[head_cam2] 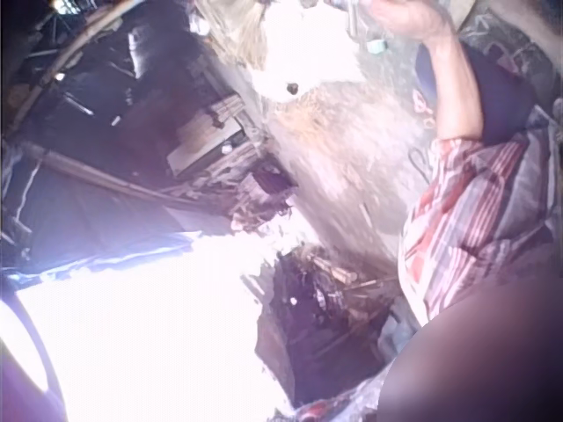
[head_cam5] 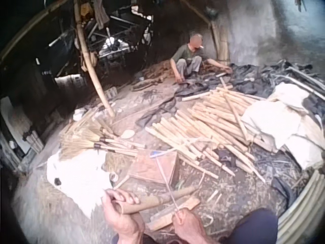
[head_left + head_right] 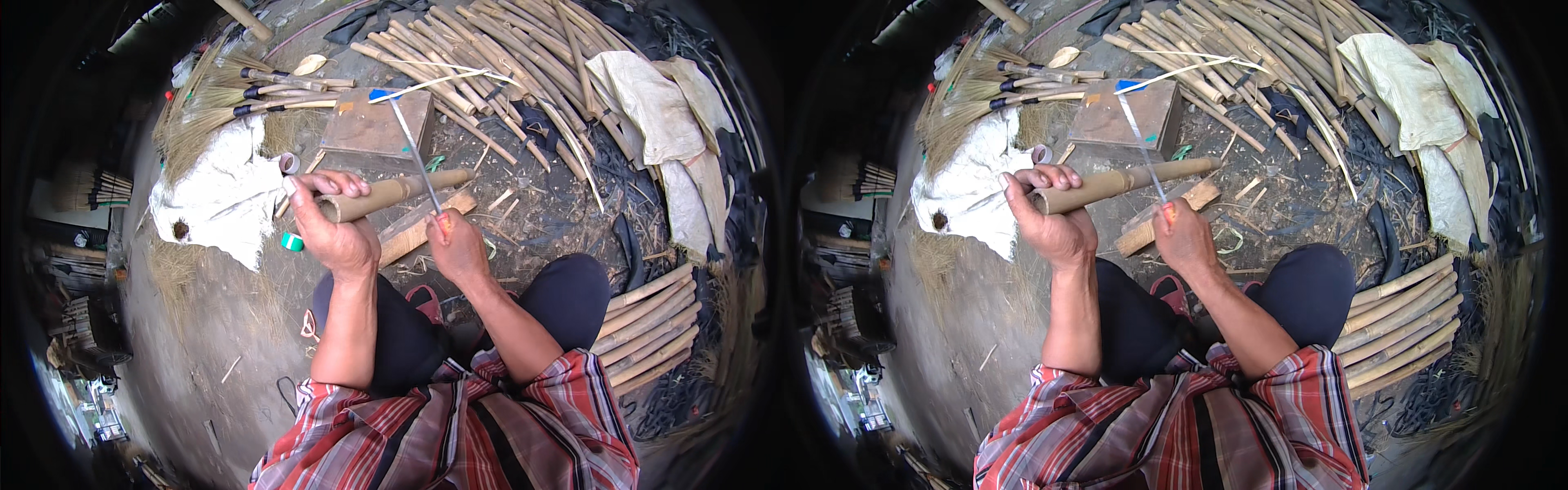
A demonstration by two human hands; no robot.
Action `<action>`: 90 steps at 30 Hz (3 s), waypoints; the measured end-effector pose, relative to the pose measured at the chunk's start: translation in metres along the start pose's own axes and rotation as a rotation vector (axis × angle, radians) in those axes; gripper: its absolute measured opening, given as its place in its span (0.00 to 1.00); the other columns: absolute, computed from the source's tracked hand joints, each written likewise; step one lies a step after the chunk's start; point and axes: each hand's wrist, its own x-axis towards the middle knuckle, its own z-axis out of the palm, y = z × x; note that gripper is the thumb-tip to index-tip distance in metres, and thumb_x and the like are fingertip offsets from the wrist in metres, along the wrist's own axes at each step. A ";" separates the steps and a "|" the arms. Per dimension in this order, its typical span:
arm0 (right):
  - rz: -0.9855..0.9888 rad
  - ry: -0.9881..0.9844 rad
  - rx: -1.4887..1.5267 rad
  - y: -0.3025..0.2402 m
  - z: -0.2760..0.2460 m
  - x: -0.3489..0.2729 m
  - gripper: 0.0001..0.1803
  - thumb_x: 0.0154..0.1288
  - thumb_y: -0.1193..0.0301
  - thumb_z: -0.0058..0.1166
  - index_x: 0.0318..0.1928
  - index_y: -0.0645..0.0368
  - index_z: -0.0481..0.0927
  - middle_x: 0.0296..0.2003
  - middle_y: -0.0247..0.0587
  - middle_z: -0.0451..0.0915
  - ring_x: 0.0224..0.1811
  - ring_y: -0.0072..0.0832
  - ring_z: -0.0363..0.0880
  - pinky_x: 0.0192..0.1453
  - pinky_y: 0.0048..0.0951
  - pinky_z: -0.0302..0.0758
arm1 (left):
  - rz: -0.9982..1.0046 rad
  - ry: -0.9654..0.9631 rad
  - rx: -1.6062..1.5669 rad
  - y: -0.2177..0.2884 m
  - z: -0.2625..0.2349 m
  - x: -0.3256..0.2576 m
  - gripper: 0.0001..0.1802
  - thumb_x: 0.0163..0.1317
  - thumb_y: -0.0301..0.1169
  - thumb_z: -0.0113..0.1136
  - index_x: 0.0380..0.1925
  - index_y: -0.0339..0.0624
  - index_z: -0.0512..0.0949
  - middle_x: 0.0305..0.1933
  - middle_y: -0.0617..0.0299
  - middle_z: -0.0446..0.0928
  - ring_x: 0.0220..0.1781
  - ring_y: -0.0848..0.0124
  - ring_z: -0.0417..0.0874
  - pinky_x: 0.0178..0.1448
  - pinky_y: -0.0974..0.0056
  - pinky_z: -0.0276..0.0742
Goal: The person sits on the floor and uses a knife to shave and shape the ends of wooden sticks. They repeatedly pick up sticks, carve them, and place them aside. Later, they stand and handle bundles of straw brooms, moving them within the workshop.
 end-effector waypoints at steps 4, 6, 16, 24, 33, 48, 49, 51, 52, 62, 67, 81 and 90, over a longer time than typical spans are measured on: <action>-0.023 0.030 0.048 -0.002 -0.003 0.000 0.13 0.73 0.64 0.56 0.38 0.64 0.78 0.27 0.55 0.82 0.28 0.52 0.84 0.33 0.47 0.76 | -0.020 0.019 -0.004 0.001 -0.001 0.003 0.28 0.84 0.49 0.35 0.28 0.42 0.69 0.31 0.57 0.70 0.36 0.63 0.73 0.51 0.55 0.73; -0.190 -0.059 0.173 -0.004 -0.004 0.000 0.14 0.73 0.64 0.56 0.37 0.65 0.77 0.28 0.59 0.83 0.31 0.60 0.83 0.33 0.52 0.77 | -0.046 0.019 -0.004 0.001 -0.002 0.004 0.30 0.84 0.50 0.33 0.27 0.42 0.69 0.31 0.57 0.70 0.37 0.63 0.73 0.53 0.55 0.72; -0.139 0.088 0.136 -0.008 -0.011 0.000 0.11 0.71 0.68 0.59 0.39 0.64 0.77 0.25 0.57 0.81 0.30 0.55 0.85 0.33 0.45 0.76 | 0.105 -0.019 -0.132 -0.011 0.010 -0.001 0.33 0.78 0.64 0.34 0.37 0.44 0.70 0.29 0.56 0.73 0.35 0.63 0.75 0.47 0.57 0.74; -0.088 0.065 0.132 -0.012 -0.021 -0.002 0.12 0.71 0.67 0.59 0.36 0.65 0.77 0.22 0.55 0.80 0.27 0.51 0.84 0.30 0.44 0.76 | -0.036 0.005 -0.062 -0.007 0.008 -0.003 0.28 0.82 0.54 0.36 0.29 0.45 0.67 0.31 0.57 0.70 0.37 0.65 0.72 0.48 0.58 0.71; -0.103 0.086 0.095 -0.014 -0.023 -0.009 0.12 0.71 0.67 0.61 0.37 0.65 0.78 0.24 0.55 0.81 0.27 0.53 0.84 0.30 0.43 0.75 | -0.141 0.063 -0.138 0.000 0.012 -0.001 0.34 0.81 0.59 0.35 0.25 0.43 0.69 0.30 0.58 0.70 0.36 0.64 0.72 0.48 0.58 0.70; -0.186 0.018 0.100 -0.008 -0.026 -0.005 0.14 0.72 0.65 0.59 0.37 0.65 0.78 0.23 0.53 0.80 0.25 0.47 0.83 0.31 0.45 0.74 | -0.093 0.010 -0.075 -0.005 0.009 0.000 0.31 0.81 0.58 0.33 0.28 0.45 0.66 0.24 0.58 0.70 0.29 0.64 0.72 0.42 0.58 0.73; -0.056 0.038 0.030 -0.008 -0.026 -0.005 0.14 0.72 0.64 0.59 0.36 0.64 0.77 0.22 0.52 0.80 0.25 0.45 0.83 0.31 0.44 0.74 | -0.095 0.045 -0.138 -0.006 0.010 -0.001 0.32 0.81 0.58 0.32 0.27 0.44 0.67 0.25 0.57 0.71 0.29 0.62 0.73 0.43 0.58 0.74; 0.004 0.053 -0.021 -0.010 -0.028 -0.004 0.13 0.71 0.66 0.58 0.37 0.65 0.78 0.24 0.57 0.81 0.29 0.54 0.84 0.32 0.48 0.76 | -0.168 0.045 -0.148 -0.002 0.007 0.004 0.33 0.81 0.58 0.32 0.26 0.44 0.68 0.26 0.56 0.71 0.30 0.62 0.73 0.43 0.58 0.73; -0.003 0.118 -0.044 -0.010 -0.029 -0.005 0.13 0.71 0.66 0.58 0.37 0.66 0.78 0.25 0.59 0.82 0.31 0.58 0.84 0.33 0.51 0.77 | -0.203 0.063 -0.158 0.000 0.005 0.005 0.34 0.81 0.58 0.32 0.26 0.43 0.69 0.27 0.56 0.72 0.31 0.62 0.73 0.44 0.58 0.73; 0.035 0.053 -0.096 -0.015 -0.030 -0.003 0.15 0.72 0.63 0.59 0.38 0.65 0.79 0.22 0.50 0.79 0.23 0.42 0.80 0.32 0.43 0.74 | 0.024 0.006 -0.184 -0.009 -0.001 0.004 0.34 0.79 0.61 0.38 0.26 0.43 0.68 0.27 0.57 0.70 0.33 0.65 0.71 0.43 0.59 0.71; -0.221 0.056 0.062 -0.025 -0.038 -0.014 0.13 0.70 0.66 0.59 0.41 0.66 0.78 0.26 0.60 0.82 0.33 0.58 0.85 0.35 0.49 0.79 | 0.021 0.042 -0.044 -0.007 0.000 0.004 0.25 0.83 0.50 0.38 0.31 0.43 0.67 0.31 0.59 0.68 0.37 0.67 0.71 0.48 0.59 0.69; -0.315 0.212 0.009 -0.053 -0.056 -0.035 0.11 0.74 0.67 0.58 0.41 0.65 0.79 0.21 0.41 0.79 0.23 0.24 0.79 0.30 0.35 0.74 | -0.066 0.054 -0.061 -0.008 0.034 -0.007 0.24 0.82 0.50 0.43 0.31 0.43 0.67 0.32 0.60 0.67 0.38 0.66 0.69 0.49 0.60 0.69; 0.176 -0.002 0.051 -0.058 -0.062 -0.031 0.16 0.74 0.62 0.57 0.40 0.66 0.77 0.18 0.51 0.77 0.25 0.48 0.84 0.32 0.42 0.78 | -0.070 -0.018 0.012 -0.005 0.041 -0.011 0.25 0.82 0.49 0.42 0.30 0.42 0.66 0.31 0.60 0.66 0.38 0.68 0.68 0.50 0.61 0.68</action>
